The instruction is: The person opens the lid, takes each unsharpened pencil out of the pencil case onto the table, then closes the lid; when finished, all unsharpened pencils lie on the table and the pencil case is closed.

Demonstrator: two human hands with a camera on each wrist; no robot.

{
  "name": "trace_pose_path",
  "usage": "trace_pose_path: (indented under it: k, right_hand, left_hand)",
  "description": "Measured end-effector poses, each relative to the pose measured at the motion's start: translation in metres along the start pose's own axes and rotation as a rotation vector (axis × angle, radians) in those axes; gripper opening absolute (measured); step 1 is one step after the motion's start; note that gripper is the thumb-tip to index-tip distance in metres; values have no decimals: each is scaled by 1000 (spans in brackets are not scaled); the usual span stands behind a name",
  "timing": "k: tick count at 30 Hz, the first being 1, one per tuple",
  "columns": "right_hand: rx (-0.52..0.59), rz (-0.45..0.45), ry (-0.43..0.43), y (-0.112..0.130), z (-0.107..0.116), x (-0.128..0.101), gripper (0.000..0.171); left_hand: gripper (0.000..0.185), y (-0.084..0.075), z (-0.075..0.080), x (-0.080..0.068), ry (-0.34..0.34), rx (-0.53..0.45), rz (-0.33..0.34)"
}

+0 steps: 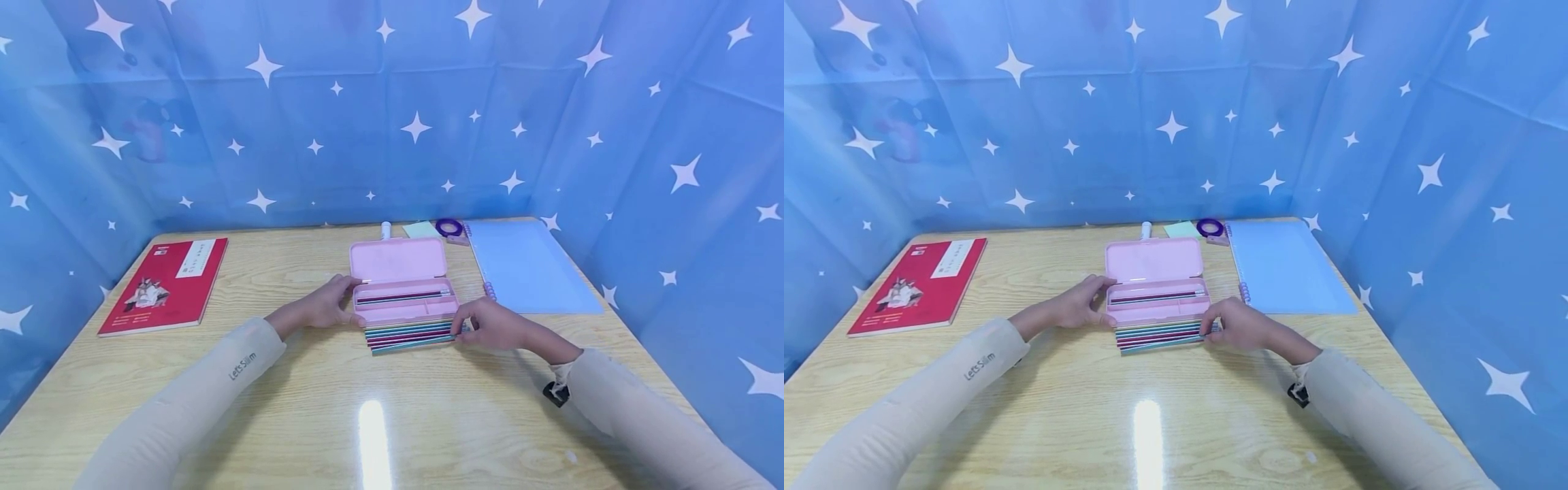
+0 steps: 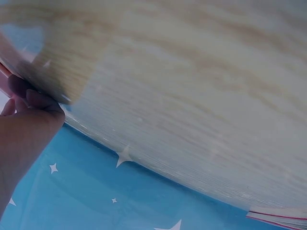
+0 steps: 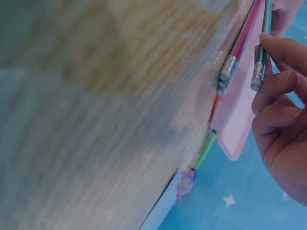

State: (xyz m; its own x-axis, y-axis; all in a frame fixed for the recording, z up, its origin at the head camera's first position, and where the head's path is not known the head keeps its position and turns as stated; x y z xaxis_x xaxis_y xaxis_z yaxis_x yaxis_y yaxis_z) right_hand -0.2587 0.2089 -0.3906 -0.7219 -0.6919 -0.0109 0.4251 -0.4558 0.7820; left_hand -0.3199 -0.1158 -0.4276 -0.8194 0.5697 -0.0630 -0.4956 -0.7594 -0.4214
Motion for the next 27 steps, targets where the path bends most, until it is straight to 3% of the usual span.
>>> trace_pose_path:
  k: [9, 27]
  right_hand:
    - [-15, 49, -13, -4, -6, 1, 9]
    - [-117, 30, -36, -2, -10, 6, 13]
  left_hand:
    - [99, 0, 1, -1, 6, -10, 6]
    - [100, 2, -1, 0, 11, -4, 19]
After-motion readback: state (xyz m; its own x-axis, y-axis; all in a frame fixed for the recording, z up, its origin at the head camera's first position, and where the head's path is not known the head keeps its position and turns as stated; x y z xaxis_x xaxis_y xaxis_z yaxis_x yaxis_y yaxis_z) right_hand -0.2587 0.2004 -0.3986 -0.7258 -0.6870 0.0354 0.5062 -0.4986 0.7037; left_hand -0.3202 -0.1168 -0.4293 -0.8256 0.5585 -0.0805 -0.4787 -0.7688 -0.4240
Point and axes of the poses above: each hand's wrist, its own x-axis towards the middle knuckle, its own z-axis out of the back of the hand, y = z × x, the point moved 3 cm from there along x, towards the middle knuckle, and after that the axes turned 14 degrees about x, right-handed, at the moved point
